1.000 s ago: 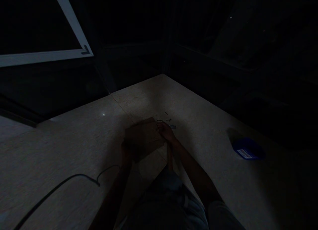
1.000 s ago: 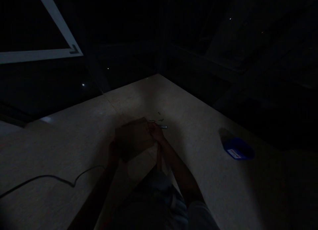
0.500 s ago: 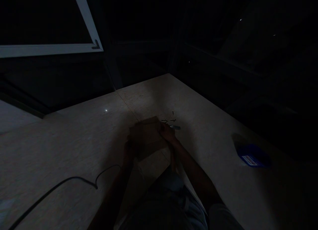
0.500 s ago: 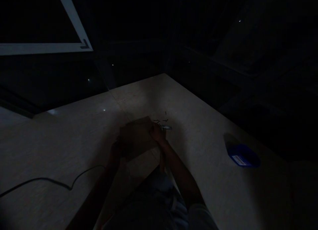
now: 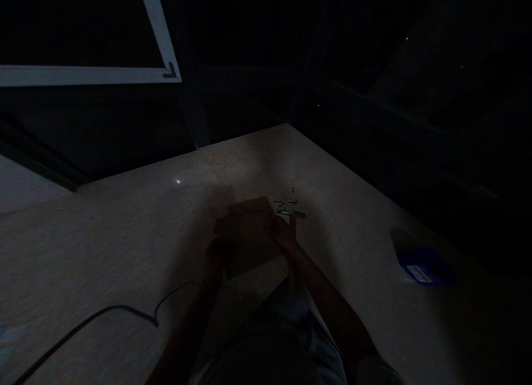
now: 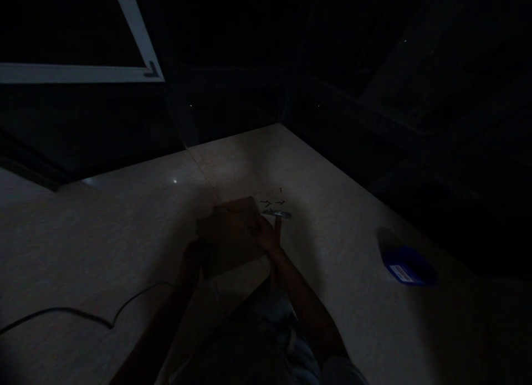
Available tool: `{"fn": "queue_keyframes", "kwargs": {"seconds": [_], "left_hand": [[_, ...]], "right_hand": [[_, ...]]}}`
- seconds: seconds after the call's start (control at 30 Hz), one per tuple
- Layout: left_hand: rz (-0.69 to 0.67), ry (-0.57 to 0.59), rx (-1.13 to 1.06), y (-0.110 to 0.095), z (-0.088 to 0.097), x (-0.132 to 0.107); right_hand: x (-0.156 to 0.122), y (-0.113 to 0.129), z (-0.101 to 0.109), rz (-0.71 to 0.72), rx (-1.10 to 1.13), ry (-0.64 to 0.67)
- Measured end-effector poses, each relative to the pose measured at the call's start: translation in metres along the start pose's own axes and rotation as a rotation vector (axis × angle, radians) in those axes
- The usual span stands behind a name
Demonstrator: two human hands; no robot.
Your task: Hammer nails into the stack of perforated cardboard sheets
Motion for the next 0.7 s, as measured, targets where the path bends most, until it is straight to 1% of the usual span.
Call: {"fn": "queue_keyframes", "kwargs": {"seconds": [0.1, 0.2, 0.33, 0.43, 0.5, 0.57, 0.63, 0.7], "left_hand": [[0.078, -0.066, 0.003, 0.001, 0.016, -0.015], [0.187, -0.168, -0.038, 0.009, 0.043, -0.037], [0.171, -0.331, -0.092, 0.010, 0.083, -0.065], [0.171, -0.458, -0.100, 0.009, 0.105, -0.075], [0.188, -0.546, -0.092, 0.007, 0.113, -0.076], [0.176, -0.614, -0.094, 0.003, 0.118, -0.075], [0.131, -0.655, -0.115, -0.001, 0.119, -0.071], [0.073, -0.665, -0.141, -0.005, 0.118, -0.066]], "right_hand": [[-0.012, -0.006, 0.000, -0.008, 0.064, -0.002], [-0.017, -0.011, 0.000, -0.021, 0.099, -0.005], [-0.015, -0.012, 0.001, -0.035, 0.074, -0.005], [-0.009, -0.008, -0.001, -0.055, 0.016, 0.012], [-0.003, -0.004, -0.004, -0.068, -0.025, 0.035], [0.002, -0.002, -0.006, -0.078, -0.052, 0.055], [0.006, -0.002, -0.007, -0.089, -0.060, 0.061], [0.010, -0.004, -0.006, -0.101, -0.056, 0.058]]}}
Point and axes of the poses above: each hand's wrist, its own x-axis towards the middle knuckle, its own z-axis out of the back of the hand, y = z × x, the point moved 7 cm from there along x, towards the middle knuckle, and after that the axes turned 7 degrees about x, right-handed, at the moved point
